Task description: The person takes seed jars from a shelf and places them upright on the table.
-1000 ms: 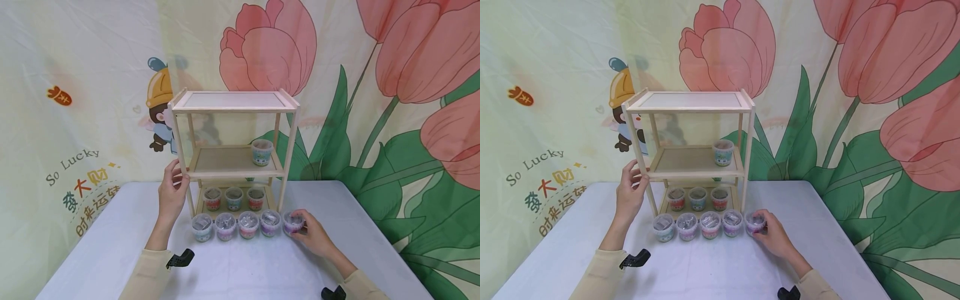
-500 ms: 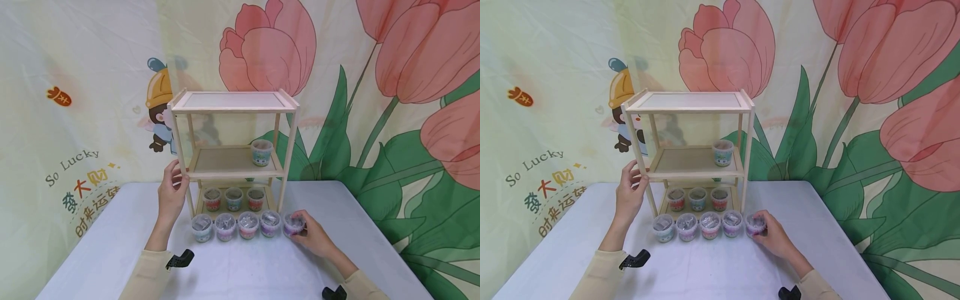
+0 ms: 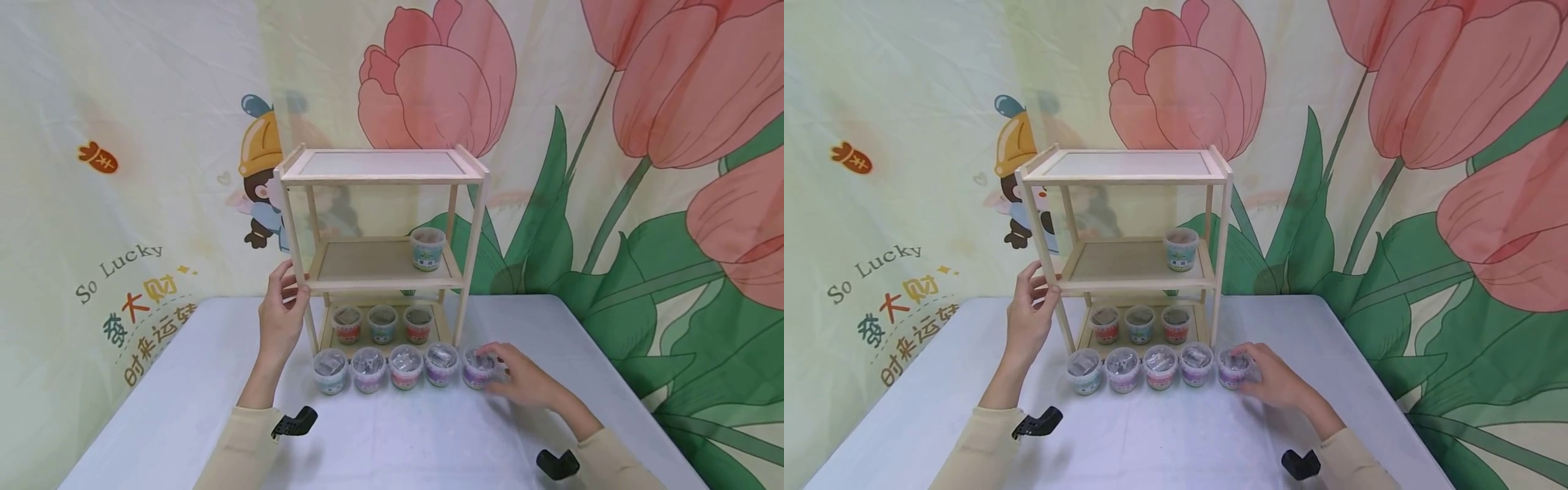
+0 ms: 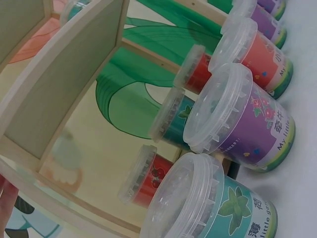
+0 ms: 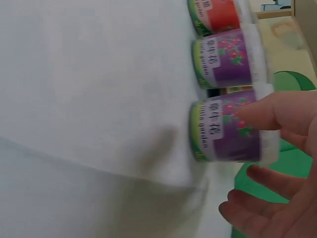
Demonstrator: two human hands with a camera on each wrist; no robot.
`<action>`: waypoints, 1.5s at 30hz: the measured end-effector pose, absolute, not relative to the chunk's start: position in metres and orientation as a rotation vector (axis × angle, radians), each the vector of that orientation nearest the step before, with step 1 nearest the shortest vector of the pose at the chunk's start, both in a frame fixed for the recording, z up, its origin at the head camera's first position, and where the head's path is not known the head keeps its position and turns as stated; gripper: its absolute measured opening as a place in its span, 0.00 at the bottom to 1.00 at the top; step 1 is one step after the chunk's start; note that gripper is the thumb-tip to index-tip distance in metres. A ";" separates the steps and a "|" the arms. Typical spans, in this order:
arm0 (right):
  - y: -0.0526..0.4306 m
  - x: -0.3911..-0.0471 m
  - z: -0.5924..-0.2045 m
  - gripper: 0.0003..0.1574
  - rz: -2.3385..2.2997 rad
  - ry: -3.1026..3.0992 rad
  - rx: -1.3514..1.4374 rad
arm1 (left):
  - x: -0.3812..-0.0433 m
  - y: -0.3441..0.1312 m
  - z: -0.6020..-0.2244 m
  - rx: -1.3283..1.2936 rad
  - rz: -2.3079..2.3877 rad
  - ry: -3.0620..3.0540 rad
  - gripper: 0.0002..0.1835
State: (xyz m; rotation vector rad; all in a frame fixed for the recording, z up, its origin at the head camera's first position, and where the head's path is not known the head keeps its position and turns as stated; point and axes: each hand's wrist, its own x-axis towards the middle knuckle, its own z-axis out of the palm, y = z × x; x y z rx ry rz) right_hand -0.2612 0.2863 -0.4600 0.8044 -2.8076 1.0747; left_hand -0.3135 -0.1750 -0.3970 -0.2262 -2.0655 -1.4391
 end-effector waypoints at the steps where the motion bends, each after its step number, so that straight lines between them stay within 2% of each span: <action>1: 0.286 -0.260 -0.457 0.35 1.029 -2.805 0.815 | -0.314 -0.175 -0.397 -0.224 -1.438 -2.066 0.30; 6: 0.279 -0.259 -0.439 0.38 0.926 -2.762 0.812 | -0.314 -0.176 -0.398 -0.225 -1.441 -2.069 0.30; 21: 0.221 -0.262 -0.355 0.37 1.090 -2.514 0.885 | -0.313 -0.180 -0.399 -0.214 -1.434 -2.064 0.30; 28: 0.190 -0.268 -0.325 0.42 1.223 -2.420 0.894 | -0.313 -0.180 -0.396 -0.204 -1.423 -2.074 0.31; 37: 0.163 -0.284 -0.302 0.51 1.281 -2.465 0.753 | -0.313 -0.179 -0.398 -0.204 -1.432 -2.079 0.30; 45: 0.156 -0.303 -0.297 0.54 1.245 -2.543 0.596 | -0.317 -0.177 -0.399 -0.233 -1.442 -2.059 0.30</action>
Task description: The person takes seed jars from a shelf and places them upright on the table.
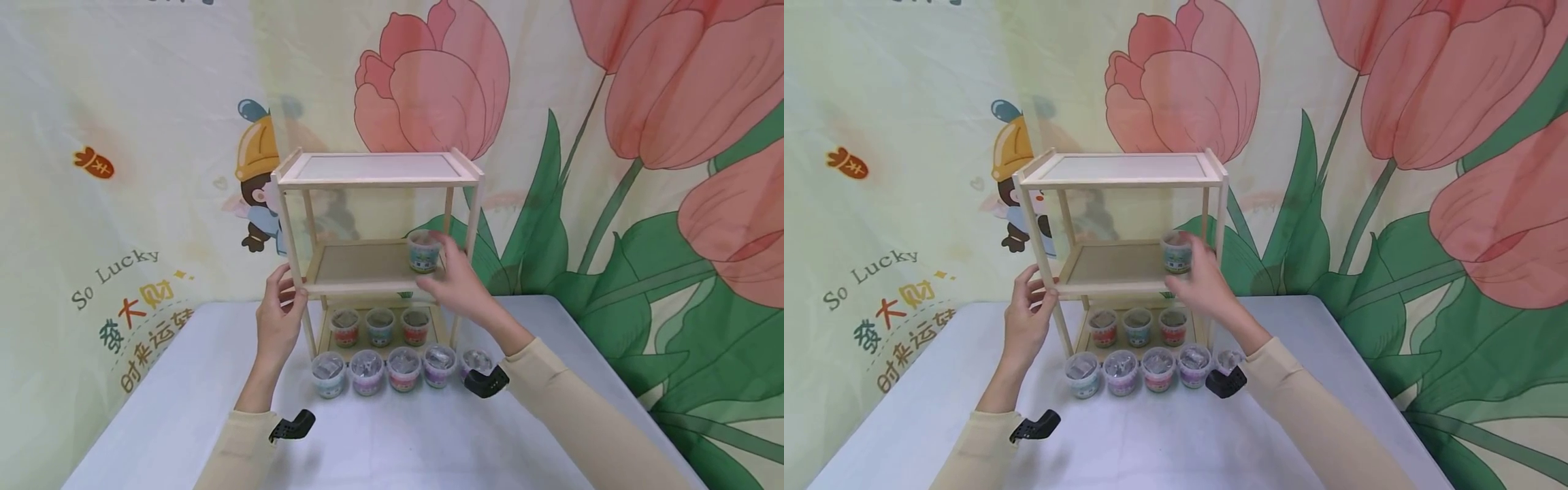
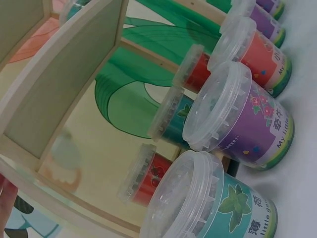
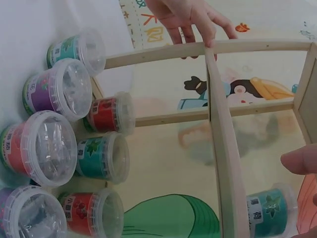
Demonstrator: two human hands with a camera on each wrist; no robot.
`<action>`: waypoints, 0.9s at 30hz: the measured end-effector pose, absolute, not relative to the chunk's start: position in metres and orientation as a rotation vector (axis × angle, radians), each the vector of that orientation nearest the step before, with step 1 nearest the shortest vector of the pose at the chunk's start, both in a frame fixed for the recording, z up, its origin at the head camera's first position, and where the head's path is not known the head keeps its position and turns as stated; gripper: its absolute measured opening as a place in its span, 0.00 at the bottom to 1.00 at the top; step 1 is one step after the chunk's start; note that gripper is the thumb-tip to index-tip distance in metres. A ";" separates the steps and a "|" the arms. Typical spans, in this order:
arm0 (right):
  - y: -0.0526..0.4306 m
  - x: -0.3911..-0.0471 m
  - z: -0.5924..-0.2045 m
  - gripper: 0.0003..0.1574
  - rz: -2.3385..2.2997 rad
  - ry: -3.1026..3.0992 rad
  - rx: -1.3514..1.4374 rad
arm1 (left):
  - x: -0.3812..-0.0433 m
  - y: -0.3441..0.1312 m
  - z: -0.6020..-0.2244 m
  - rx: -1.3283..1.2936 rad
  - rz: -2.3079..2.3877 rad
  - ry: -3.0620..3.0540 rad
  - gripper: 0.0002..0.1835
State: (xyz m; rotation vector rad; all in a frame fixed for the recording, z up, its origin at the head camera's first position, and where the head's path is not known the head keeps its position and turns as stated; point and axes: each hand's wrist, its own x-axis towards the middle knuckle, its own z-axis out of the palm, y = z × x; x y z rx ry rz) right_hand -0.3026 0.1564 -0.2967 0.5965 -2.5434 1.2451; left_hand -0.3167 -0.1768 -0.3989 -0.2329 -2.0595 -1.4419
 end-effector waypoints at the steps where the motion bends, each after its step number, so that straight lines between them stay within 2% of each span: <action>1: 0.156 -0.305 -0.297 0.54 1.239 -2.550 0.587 | -0.317 -0.176 -0.399 -0.238 -1.447 -2.057 0.30; 8: 0.155 -0.325 -0.299 0.54 1.213 -2.594 0.539 | -0.315 -0.173 -0.398 -0.248 -1.459 -2.057 0.30; 15: 0.154 -0.345 -0.308 0.48 1.176 -2.571 0.601 | -0.315 -0.173 -0.398 -0.249 -1.451 -2.058 0.30; 27: 0.148 -0.348 -0.311 0.38 1.117 -2.501 0.648 | -0.313 -0.175 -0.396 -0.230 -1.436 -2.068 0.30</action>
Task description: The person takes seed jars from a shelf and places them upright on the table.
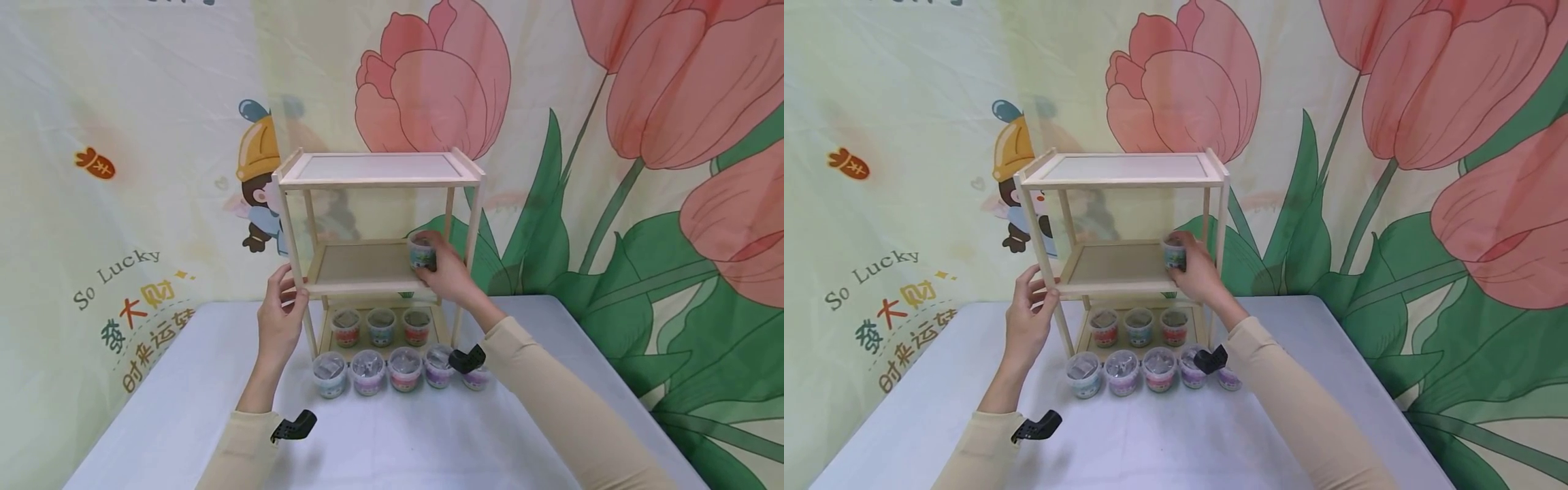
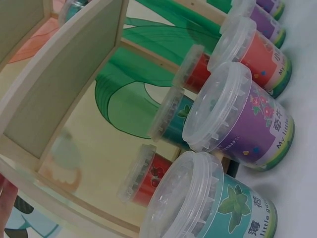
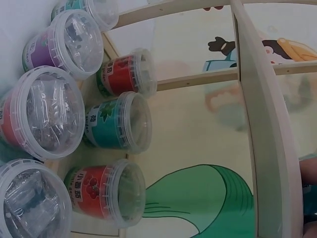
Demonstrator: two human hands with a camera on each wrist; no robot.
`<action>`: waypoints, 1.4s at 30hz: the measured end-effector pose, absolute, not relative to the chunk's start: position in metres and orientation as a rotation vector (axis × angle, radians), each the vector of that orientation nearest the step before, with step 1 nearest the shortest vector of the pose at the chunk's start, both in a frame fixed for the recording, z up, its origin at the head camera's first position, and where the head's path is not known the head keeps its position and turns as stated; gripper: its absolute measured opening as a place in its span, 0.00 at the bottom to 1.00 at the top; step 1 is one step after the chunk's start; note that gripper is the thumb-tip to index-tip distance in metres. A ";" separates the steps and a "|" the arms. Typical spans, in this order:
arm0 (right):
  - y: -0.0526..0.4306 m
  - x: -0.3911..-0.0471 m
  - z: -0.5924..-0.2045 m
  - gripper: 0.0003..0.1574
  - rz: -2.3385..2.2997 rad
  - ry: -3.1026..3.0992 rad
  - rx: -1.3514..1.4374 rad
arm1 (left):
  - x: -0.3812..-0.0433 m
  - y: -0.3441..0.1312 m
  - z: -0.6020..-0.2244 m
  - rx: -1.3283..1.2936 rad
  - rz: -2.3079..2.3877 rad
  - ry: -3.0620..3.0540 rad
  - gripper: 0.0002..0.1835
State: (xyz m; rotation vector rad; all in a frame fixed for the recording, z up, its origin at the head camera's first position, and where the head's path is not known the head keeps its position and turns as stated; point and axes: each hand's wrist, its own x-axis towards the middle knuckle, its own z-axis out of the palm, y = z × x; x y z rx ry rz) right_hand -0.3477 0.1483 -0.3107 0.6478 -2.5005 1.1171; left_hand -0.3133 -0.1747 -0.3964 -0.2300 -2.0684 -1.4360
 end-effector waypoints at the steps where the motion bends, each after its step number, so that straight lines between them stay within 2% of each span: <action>1: 0.148 -0.347 -0.311 0.37 1.120 -2.494 0.654 | -0.313 -0.175 -0.396 -0.233 -1.437 -2.067 0.30; 17: 0.147 -0.344 -0.315 0.36 1.178 -2.424 0.728 | -0.314 -0.175 -0.395 -0.245 -1.442 -2.068 0.30; 29: 0.123 -0.306 -0.305 0.39 1.215 -2.302 0.927 | -0.314 -0.177 -0.397 -0.236 -1.451 -2.070 0.30; 42: 0.106 -0.270 -0.327 0.39 1.255 -2.353 0.986 | -0.315 -0.178 -0.398 -0.245 -1.445 -2.071 0.30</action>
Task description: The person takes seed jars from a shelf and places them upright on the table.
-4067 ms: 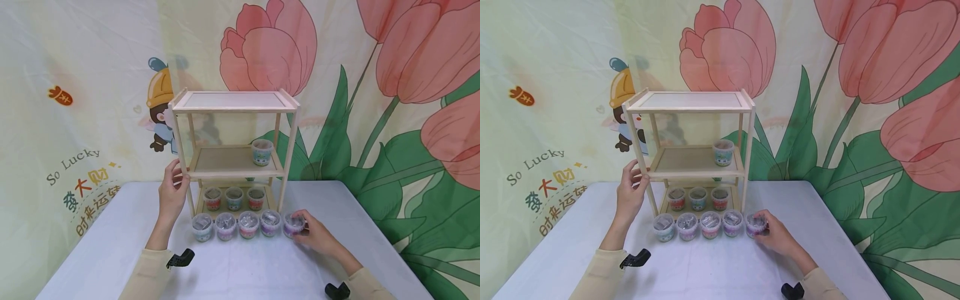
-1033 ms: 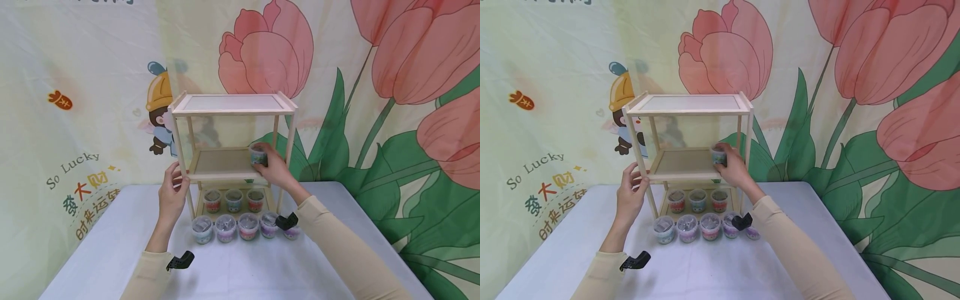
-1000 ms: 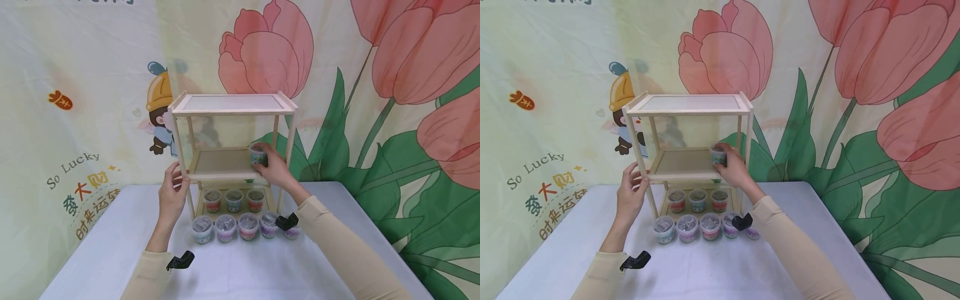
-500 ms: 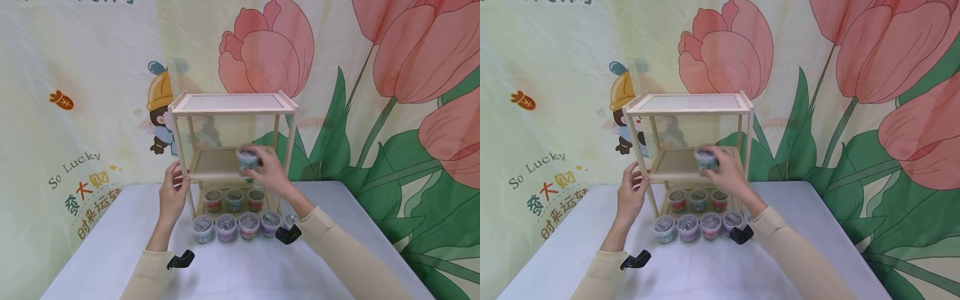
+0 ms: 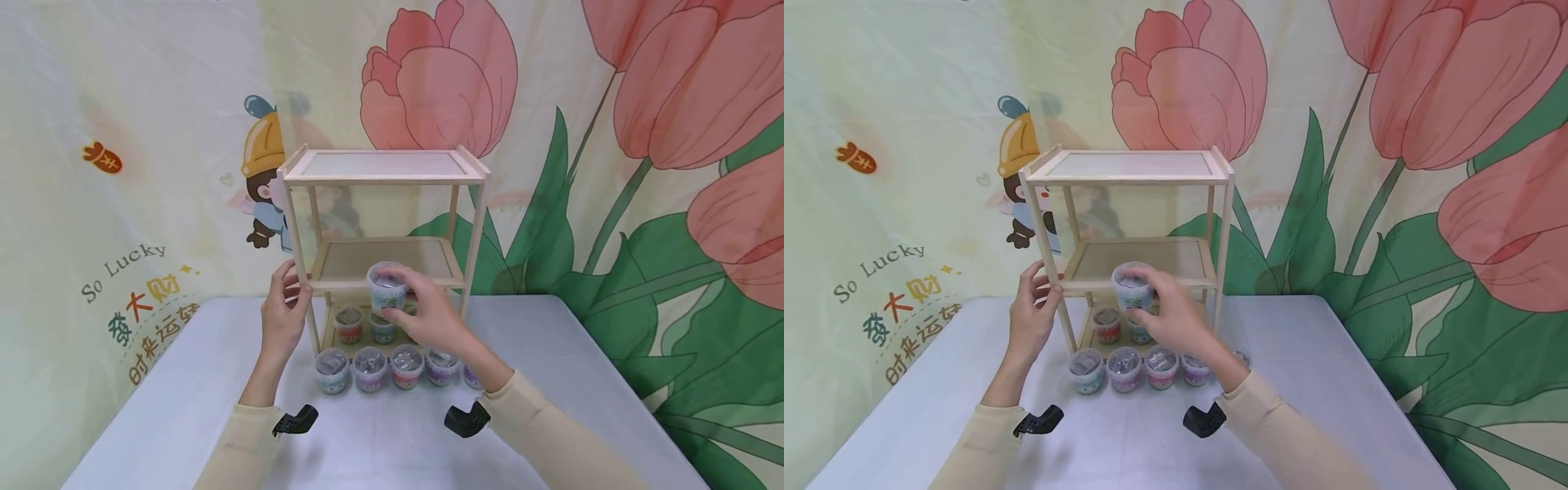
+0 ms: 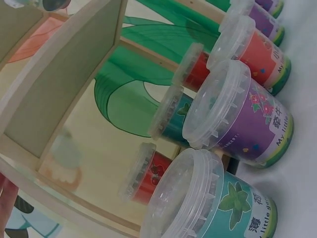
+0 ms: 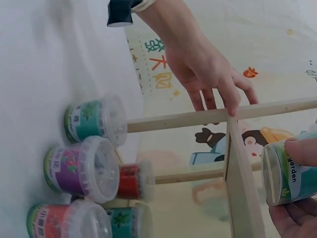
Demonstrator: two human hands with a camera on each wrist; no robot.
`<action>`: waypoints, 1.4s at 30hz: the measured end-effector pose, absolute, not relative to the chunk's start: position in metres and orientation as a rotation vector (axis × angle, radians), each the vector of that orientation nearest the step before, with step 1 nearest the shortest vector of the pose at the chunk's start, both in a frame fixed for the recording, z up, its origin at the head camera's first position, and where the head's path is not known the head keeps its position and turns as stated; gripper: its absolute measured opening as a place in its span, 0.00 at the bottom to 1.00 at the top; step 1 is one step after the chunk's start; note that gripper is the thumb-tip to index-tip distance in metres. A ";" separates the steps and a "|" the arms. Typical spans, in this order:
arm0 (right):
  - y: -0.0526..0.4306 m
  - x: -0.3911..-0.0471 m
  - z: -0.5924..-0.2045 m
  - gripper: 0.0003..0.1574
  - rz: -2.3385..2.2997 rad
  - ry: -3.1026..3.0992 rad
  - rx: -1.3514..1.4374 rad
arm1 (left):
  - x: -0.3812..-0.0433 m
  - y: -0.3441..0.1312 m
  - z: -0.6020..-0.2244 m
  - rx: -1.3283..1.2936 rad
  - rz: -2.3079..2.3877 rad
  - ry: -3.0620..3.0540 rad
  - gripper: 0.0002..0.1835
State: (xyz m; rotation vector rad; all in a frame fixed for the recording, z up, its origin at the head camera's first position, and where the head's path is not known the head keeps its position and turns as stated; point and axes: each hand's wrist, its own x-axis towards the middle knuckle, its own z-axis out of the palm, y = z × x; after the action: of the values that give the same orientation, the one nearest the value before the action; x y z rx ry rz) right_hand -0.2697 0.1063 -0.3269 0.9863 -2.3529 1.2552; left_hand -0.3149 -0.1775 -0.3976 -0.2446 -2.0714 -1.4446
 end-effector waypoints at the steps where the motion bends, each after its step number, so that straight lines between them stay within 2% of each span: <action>1: 0.106 -0.268 -0.329 0.39 1.257 -2.360 0.986 | -0.315 -0.178 -0.397 -0.241 -1.445 -2.073 0.30; 42: 0.090 -0.223 -0.437 0.41 1.443 -2.499 0.938 | -0.316 -0.179 -0.400 -0.253 -1.450 -2.059 0.31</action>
State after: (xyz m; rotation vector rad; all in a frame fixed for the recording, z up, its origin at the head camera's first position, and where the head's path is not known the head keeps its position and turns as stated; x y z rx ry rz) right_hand -0.2232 0.0897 -0.4369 0.9377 -2.4992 1.4433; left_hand -0.3163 -0.1788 -0.3999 -0.2534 -2.0588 -1.4503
